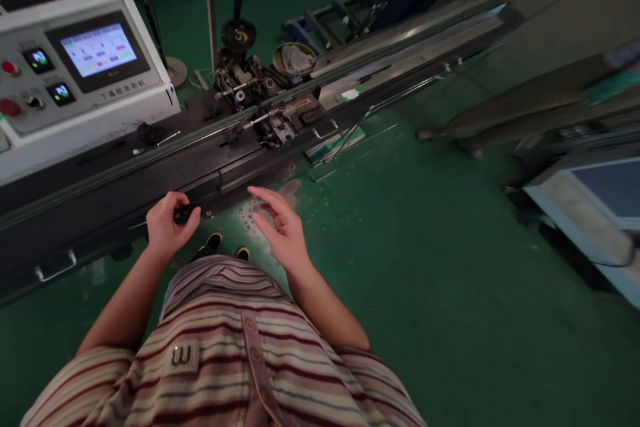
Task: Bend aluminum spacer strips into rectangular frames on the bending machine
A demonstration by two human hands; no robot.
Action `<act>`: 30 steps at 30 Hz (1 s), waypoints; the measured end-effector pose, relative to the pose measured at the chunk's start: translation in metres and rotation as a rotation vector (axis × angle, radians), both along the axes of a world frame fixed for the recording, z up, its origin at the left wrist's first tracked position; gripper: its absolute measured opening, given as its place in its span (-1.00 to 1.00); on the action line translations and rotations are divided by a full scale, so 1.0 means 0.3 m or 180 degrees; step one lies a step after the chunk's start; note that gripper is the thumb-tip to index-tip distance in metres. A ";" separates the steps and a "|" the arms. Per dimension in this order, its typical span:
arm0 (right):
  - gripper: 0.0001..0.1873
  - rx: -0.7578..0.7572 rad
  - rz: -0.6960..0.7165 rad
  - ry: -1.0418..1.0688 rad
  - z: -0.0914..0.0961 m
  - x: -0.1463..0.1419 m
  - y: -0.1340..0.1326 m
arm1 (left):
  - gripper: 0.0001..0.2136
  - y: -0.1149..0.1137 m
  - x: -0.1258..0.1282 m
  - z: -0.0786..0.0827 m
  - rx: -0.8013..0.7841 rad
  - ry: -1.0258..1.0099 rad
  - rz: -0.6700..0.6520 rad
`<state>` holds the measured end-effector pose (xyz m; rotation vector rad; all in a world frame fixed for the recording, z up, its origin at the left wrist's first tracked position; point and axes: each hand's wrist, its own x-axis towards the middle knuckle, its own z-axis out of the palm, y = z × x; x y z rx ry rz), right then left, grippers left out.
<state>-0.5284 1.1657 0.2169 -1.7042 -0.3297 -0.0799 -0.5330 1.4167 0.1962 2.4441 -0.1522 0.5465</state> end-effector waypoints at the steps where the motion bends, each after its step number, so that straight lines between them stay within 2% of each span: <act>1: -0.60 -0.0113 -0.0002 -0.0055 -0.001 0.005 0.004 | -0.82 0.025 0.019 -0.018 0.0090 0.0006 0.0106; 5: -0.59 -0.0730 0.0088 -0.0347 -0.005 0.024 0.022 | -0.80 0.156 0.117 -0.111 0.0609 -0.0036 0.0277; 9: -0.48 -0.1034 0.0216 -0.0392 -0.010 0.042 0.030 | -0.76 0.298 0.217 -0.208 0.0839 -0.0212 0.0292; 12: -0.53 -0.1385 0.0242 -0.0360 -0.025 0.061 0.030 | -0.66 0.381 0.284 -0.266 0.1078 -0.0183 0.0261; 16: -0.55 -0.2291 0.0103 -0.0204 -0.057 0.091 0.035 | -0.67 0.446 0.364 -0.326 0.1515 -0.0061 0.0087; 20: -0.48 -0.2976 -0.0086 0.0034 -0.075 0.113 0.049 | -0.64 0.482 0.424 -0.368 0.1645 0.0302 -0.0191; 24: -0.38 -0.3049 -0.0246 0.0165 -0.090 0.128 0.059 | -0.61 0.512 0.470 -0.412 0.1740 0.0394 -0.0192; 27: -0.29 -0.2875 -0.0391 0.0194 -0.118 0.139 0.061 | -0.60 0.525 0.494 -0.448 0.1580 0.0349 -0.0015; 30: -0.29 -0.2655 -0.0491 0.0140 -0.160 0.135 0.056 | -0.63 0.518 0.488 -0.458 0.1435 0.0339 0.0238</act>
